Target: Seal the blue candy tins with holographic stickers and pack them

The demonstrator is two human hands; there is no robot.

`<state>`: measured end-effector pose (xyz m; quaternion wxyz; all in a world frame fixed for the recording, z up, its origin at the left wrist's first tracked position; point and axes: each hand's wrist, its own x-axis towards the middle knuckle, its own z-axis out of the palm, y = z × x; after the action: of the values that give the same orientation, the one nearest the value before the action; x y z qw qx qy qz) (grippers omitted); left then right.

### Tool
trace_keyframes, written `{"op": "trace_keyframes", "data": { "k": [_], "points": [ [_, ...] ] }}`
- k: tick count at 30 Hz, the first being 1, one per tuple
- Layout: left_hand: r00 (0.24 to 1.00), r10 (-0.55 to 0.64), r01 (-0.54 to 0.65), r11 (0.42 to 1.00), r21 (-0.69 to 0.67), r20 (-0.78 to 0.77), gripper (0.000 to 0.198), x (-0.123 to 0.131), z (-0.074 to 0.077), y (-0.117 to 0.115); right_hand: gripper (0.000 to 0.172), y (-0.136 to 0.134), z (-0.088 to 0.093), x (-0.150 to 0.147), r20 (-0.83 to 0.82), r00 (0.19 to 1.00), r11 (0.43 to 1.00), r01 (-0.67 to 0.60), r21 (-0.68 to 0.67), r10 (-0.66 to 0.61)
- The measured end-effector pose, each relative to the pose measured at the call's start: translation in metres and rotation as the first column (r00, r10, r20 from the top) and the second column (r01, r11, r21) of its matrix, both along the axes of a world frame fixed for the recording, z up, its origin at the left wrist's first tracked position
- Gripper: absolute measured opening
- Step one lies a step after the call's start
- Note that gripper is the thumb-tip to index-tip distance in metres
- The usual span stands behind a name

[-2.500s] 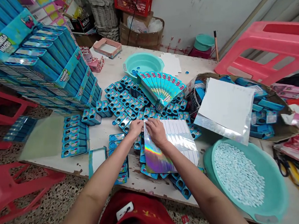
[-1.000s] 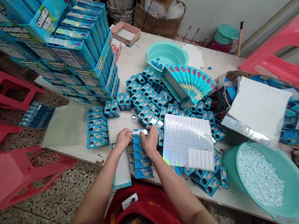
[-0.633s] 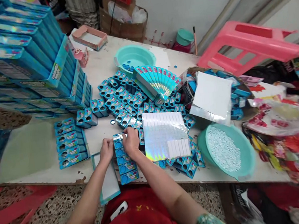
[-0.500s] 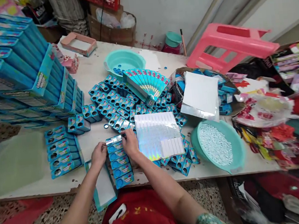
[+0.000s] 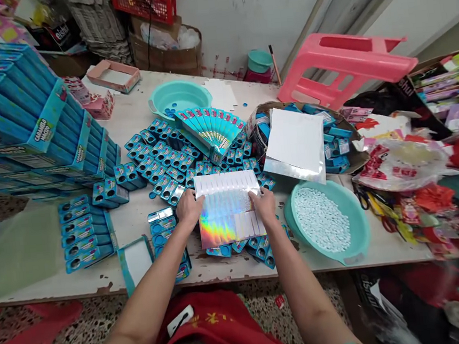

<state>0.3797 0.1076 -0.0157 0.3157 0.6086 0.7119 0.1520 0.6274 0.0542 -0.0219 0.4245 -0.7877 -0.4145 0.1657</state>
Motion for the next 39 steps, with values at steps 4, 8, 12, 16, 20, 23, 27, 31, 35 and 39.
{"op": "trace_keyframes", "data": {
  "k": [4, 8, 12, 16, 20, 23, 27, 31, 35, 39],
  "points": [
    [0.973, 0.109, -0.112, 0.994, 0.007, 0.201, 0.028, -0.001, -0.001, -0.008, 0.05, -0.007, 0.0, -0.002, -0.019, 0.992, 0.992, 0.125, -0.006, -0.125],
    [0.899, 0.176, -0.203, 0.979, 0.026, 0.401, 0.037, -0.002, 0.018, -0.019, 0.043, -0.016, 0.021, -0.004, -0.252, 0.965, 0.991, 0.097, 0.09, -0.072],
    [0.757, 0.15, -0.249, 0.966, 0.069, 0.636, 0.051, -0.009, 0.056, -0.03, 0.04, -0.03, 0.06, -0.006, -0.49, 0.868, 0.985, 0.01, 0.172, 0.077],
    [0.559, 0.091, -0.24, 0.969, 0.056, 0.824, 0.046, -0.016, 0.095, -0.042, 0.048, -0.044, 0.095, -0.003, -0.593, 0.797, 0.972, 0.032, 0.232, 0.116],
    [0.423, 0.145, -0.229, 0.972, -0.05, 0.894, 0.041, -0.014, 0.116, -0.049, 0.051, -0.056, 0.111, 0.002, -0.645, 0.759, 0.977, 0.061, 0.207, 0.089],
    [0.439, 0.101, -0.115, 0.992, -0.056, 0.893, 0.05, -0.01, 0.123, -0.05, 0.052, -0.065, 0.115, 0.006, -0.647, 0.756, 0.974, 0.059, 0.219, 0.099],
    [0.611, -0.065, 0.071, 0.997, 0.027, 0.789, 0.053, -0.01, 0.126, -0.049, 0.043, -0.078, 0.122, 0.015, -0.548, 0.817, 0.969, -0.051, 0.243, 0.18],
    [0.746, -0.121, 0.114, 0.992, 0.053, 0.655, 0.043, -0.012, 0.127, -0.047, 0.045, -0.089, 0.134, 0.022, -0.447, 0.873, 0.977, -0.134, 0.163, 0.195],
    [0.854, -0.218, 0.093, 0.957, 0.274, 0.472, 0.018, -0.011, 0.139, -0.049, 0.018, -0.095, 0.145, 0.029, -0.125, 0.972, 0.973, -0.182, 0.139, 0.2],
    [0.92, -0.314, 0.177, 0.868, 0.465, 0.235, 0.016, -0.016, 0.159, -0.051, 0.01, -0.096, 0.161, 0.039, 0.112, 0.959, 0.941, -0.279, 0.191, 0.261]
  ]
}}
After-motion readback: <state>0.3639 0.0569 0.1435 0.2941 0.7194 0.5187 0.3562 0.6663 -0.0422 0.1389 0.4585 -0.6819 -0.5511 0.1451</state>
